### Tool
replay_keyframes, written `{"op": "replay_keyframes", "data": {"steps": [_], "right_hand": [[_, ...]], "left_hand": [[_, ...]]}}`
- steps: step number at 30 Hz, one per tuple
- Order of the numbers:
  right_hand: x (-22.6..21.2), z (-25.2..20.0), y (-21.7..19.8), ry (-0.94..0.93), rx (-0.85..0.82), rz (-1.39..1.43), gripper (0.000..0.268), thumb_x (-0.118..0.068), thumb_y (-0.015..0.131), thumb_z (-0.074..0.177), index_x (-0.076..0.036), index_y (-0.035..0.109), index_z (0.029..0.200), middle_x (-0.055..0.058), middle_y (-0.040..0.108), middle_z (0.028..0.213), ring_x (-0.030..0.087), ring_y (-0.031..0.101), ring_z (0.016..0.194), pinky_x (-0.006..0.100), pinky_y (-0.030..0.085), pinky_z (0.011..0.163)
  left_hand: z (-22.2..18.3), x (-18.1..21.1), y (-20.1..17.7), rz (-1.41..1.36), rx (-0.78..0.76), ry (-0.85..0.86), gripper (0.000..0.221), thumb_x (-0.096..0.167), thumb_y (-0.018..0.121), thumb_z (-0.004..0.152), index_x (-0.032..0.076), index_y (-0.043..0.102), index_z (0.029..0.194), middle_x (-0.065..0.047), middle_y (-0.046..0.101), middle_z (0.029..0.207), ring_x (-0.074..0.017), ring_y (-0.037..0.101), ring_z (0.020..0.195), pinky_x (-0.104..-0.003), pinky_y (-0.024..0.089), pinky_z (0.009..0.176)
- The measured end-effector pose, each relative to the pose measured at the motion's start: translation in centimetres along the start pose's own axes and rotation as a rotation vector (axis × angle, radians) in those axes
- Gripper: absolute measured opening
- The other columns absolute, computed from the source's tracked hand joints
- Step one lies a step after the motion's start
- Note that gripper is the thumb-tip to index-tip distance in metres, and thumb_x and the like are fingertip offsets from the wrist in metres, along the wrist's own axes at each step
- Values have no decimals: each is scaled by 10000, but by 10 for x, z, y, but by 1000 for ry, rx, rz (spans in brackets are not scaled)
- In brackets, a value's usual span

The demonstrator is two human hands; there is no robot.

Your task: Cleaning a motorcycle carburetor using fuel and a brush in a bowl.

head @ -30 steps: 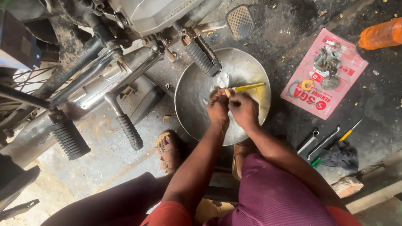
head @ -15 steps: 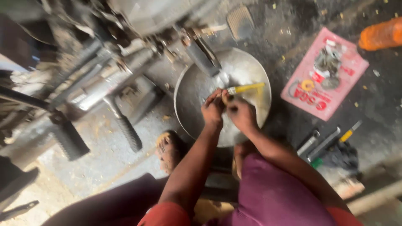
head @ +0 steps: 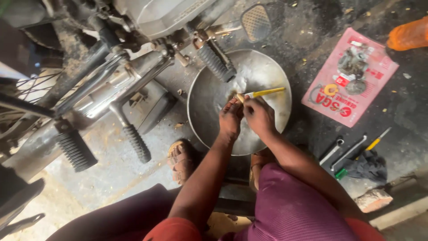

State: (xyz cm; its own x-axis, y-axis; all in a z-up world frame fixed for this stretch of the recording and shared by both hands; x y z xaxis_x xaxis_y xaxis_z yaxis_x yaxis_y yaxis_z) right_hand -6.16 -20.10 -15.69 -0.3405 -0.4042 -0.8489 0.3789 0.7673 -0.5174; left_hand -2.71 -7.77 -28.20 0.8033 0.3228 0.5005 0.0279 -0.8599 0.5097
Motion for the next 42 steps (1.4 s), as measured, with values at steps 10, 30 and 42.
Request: {"op": "replay_keyframes", "data": {"steps": [10,30,42], "right_hand": [[-3,-5,-2,-71,97,-137,136,-54,754,834,-81,705,958,122,690,946,339,693,870,418,559,748],[48,-20,0,-24,-9,-107,149,-91,730,803,-108,718,951,127,706,927,334,695,847,427,560,745],[113,-99,-104,204,-212,-360,417,-372,704,913,-179,688,1281,106,742,1094,318,703,1030,424,556,861]], "left_hand": [[-3,-4,11,-184,46,85,313,19,516,1024,-87,587,1310,-170,700,1198,-250,692,1088,-355,544,984],[-8,50,-10,649,5,354,169,46,604,1003,-48,646,1136,-191,743,1128,-236,706,1044,-333,570,920],[-91,114,78,591,-401,54,222,-13,602,999,-64,643,1211,-155,716,1033,-206,717,923,-382,612,913]]}}
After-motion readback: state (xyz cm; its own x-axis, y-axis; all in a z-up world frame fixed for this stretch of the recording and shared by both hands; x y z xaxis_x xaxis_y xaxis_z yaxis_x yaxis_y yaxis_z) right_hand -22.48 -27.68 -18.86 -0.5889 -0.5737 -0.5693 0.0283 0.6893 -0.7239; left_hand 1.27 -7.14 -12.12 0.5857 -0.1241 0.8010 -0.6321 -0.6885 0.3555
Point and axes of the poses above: each hand's wrist, its own z-axis towards the middle knuckle, its own y-axis out of the palm, x = y × z, the point moved 10 cm from there along z, towards the middle knuckle
